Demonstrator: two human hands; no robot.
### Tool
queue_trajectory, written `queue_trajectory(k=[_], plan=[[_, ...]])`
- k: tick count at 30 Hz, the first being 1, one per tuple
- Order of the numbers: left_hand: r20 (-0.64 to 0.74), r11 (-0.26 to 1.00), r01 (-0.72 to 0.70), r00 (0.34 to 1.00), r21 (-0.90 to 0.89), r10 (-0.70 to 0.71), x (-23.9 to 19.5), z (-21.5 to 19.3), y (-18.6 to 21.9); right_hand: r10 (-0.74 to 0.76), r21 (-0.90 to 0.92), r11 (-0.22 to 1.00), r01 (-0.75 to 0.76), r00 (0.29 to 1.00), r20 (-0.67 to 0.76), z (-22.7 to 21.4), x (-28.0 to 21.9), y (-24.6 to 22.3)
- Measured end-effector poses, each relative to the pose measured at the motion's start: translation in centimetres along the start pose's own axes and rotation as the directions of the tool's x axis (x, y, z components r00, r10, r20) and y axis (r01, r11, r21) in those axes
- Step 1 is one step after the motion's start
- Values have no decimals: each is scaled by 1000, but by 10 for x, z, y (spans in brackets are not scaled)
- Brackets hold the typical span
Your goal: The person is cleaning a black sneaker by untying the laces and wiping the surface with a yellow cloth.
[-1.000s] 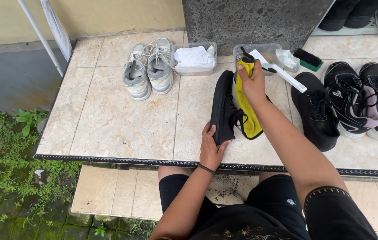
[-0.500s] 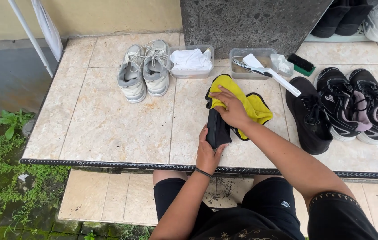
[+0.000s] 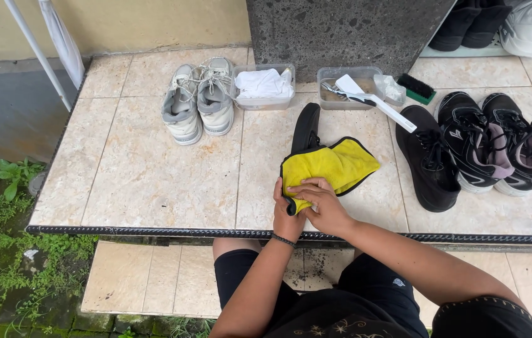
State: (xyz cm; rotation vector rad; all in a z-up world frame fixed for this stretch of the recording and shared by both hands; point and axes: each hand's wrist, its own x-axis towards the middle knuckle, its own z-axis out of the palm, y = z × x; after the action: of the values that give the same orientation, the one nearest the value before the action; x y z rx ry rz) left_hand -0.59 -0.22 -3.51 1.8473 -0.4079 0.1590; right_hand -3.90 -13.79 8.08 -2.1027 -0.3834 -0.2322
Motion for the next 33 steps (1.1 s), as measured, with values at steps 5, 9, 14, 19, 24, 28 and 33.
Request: queue_trajectory(k=[5,9,14,19,24,28,33], plan=[[36,996,49,998,79,-52,9,-17,40,146,130,982,-137,988,-56,-1,-7,26],[22,997,45,999,63,-46,9,-14,38,145,167,980,-110,967,-209,1,1,17],[35,997,46,998,60,-48,5,-13,32,82,20,997,-80,979,-184,17,-12,20],[88,993,65,993,94,-73,6,-17,43,140,42,990,-136,984,-111,4,-18,39],[90,994,72,993,80,-79,7,-21,51,167,45,986,-162,976,-143,11,-15,32],[94,996,8,995,87,-16,3,-10,22,185,-74,978,-194,976,-118,17,-18,50],[69,995,-18,998,98,11,11,-20,48,305,91,952,-293,934,-188,-23,-18,63]])
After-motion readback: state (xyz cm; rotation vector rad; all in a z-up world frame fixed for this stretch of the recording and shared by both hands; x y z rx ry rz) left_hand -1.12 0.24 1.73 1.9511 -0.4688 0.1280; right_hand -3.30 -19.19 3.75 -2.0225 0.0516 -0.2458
